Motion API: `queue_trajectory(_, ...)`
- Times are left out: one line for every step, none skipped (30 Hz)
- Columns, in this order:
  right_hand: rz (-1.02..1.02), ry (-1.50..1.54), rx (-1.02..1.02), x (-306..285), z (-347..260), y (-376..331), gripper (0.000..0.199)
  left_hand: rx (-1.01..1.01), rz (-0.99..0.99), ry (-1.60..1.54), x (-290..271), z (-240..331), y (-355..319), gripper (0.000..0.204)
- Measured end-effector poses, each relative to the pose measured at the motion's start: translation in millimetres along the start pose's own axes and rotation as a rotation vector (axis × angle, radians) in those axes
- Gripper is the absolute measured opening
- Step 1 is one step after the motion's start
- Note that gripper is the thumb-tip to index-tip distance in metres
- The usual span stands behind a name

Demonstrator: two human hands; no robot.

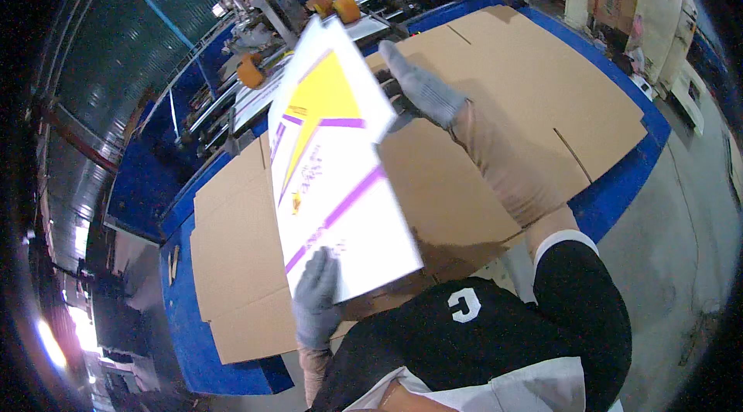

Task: The person repeatedly picks up flat printed cardboard sheets from a table, flips them over, and places them onto a growing stack. The sheets feature a yellow star and purple branding. The person handles the sheets one at a time and maintains a consistent stacking rhythm throughout the clip.

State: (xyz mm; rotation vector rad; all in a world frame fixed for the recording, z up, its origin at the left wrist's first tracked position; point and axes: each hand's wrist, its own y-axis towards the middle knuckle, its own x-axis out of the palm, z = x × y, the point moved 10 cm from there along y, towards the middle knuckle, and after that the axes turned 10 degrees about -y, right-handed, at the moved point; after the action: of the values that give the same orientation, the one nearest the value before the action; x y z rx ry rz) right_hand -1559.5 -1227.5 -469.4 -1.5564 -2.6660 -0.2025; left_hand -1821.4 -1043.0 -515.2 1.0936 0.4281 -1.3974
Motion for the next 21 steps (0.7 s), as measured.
queue_trajectory(-0.017,0.009,-0.114,6,-10,14,0.072,0.096,-0.013,-0.014,7,10,4,0.055)
queue_trajectory(-0.079,-0.06,-0.043,11,0,22,0.068,0.09,0.002,0.017,12,8,5,0.054)
queue_trajectory(-0.062,0.02,-0.015,7,7,28,0.065,0.131,0.044,0.031,10,12,5,0.053)
queue_trajectory(-0.081,0.082,-0.005,7,15,29,0.063,0.1,0.075,-0.006,11,7,4,0.052)
queue_trajectory(-0.031,0.145,0.032,1,25,32,0.061,0.086,0.107,-0.047,8,4,2,0.052)
queue_trajectory(-0.082,0.273,-0.017,6,27,30,0.052,0.07,0.142,-0.099,6,0,0,0.051)
queue_trajectory(-0.059,0.233,-0.017,5,34,28,0.051,0.079,0.155,-0.068,5,0,-1,0.051)
queue_trajectory(0.021,0.196,-0.033,-1,39,25,0.05,0.09,0.17,-0.044,3,2,-2,0.051)
queue_trajectory(0.138,0.136,0.021,-10,50,22,0.049,0.104,0.184,-0.02,1,4,-1,0.051)
queue_trajectory(0.05,0.319,0.07,-2,59,16,0.045,0.088,0.186,-0.009,0,4,0,0.047)
queue_trajectory(0.022,0.366,0.059,-2,62,9,0.043,0.074,0.19,0.002,-3,4,1,0.044)
queue_trajectory(-0.028,0.411,0.053,-7,66,-4,0.042,0.071,0.185,0.022,-6,4,2,0.041)
queue_trajectory(-0.05,0.455,0.063,-19,72,-20,0.041,0.052,0.245,0.044,-17,3,1,0.045)
queue_trajectory(0.083,0.258,-0.032,-53,73,-44,0.04,0.039,0.294,0.07,-29,-1,0,0.049)
queue_trajectory(0.205,0.077,-0.15,-91,71,-77,0.039,0.008,0.342,0.095,-43,-7,-3,0.052)
queue_trajectory(0.535,-0.251,-0.193,-146,73,-108,0.04,-0.023,0.425,0.144,-62,-17,-6,0.05)
queue_trajectory(1.009,-0.837,-0.156,-200,64,-161,0.042,0.01,0.516,0.142,-83,-25,-11,0.043)
queue_trajectory(1.32,-1.248,0.157,-244,71,-227,0.043,-0.037,0.607,0.148,-105,-39,-20,0.035)
queue_trajectory(1.509,-1.317,0.329,-278,87,-281,0.047,0.004,0.71,0.218,-126,-46,-28,0.027)
queue_trajectory(1.717,-1.434,0.39,-307,83,-336,0.05,-0.084,0.743,0.261,-146,-65,-36,0.021)
queue_trajectory(1.737,-0.833,0.211,-349,118,-378,0.051,-0.14,0.805,0.295,-167,-83,-42,0.019)
